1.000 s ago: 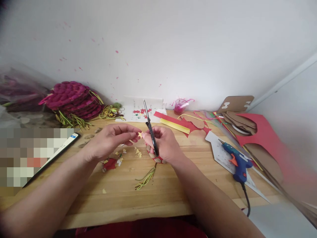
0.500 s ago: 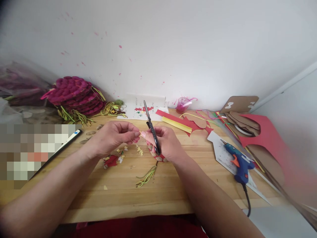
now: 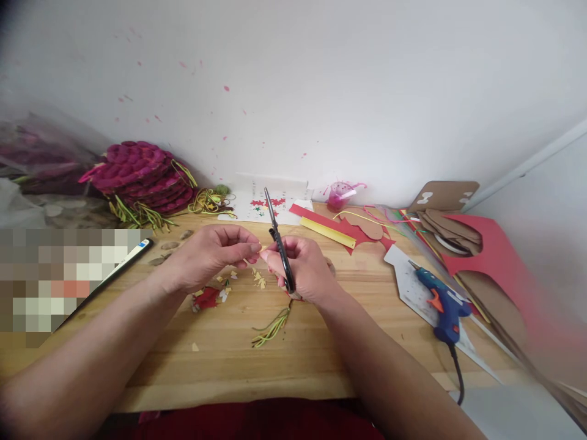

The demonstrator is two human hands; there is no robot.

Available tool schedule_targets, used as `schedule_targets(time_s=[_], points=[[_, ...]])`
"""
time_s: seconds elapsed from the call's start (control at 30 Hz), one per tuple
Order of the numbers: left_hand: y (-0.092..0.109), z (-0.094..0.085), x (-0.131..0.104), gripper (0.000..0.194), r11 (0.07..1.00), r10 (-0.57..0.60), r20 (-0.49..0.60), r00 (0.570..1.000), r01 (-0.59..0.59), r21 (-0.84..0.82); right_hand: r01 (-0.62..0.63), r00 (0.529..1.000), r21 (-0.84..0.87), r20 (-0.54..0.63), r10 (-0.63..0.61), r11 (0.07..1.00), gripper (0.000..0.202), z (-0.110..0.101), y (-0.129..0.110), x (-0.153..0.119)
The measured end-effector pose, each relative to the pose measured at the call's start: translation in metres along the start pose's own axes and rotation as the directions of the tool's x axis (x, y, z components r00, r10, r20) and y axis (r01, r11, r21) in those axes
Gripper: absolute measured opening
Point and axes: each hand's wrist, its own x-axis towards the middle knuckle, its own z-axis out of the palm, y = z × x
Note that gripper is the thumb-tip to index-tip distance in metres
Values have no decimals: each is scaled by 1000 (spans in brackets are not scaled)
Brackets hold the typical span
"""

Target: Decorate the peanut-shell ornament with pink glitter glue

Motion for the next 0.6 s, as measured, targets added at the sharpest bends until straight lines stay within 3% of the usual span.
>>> schedule_targets(time_s=[0.17, 0.27, 0.43, 0.6], points=[[7, -13, 4, 22, 977, -63, -32, 998, 55, -206, -53, 985, 0, 162, 52, 999, 34, -10, -3, 0], [13, -24, 5, 24, 959, -103, -23, 994, 93, -269, -89, 962, -107, 250, 113, 990, 39, -19, -7, 0], [19, -39, 4, 25, 945, -91, -34, 995, 76, -317, 4, 936, -342, 331, 116, 940, 49, -32, -16, -3], [19, -43, 4, 21, 944, -82, -12, 997, 74, -321, 101, 904, -360, 422, 66, 927, 51, -37, -21, -5]])
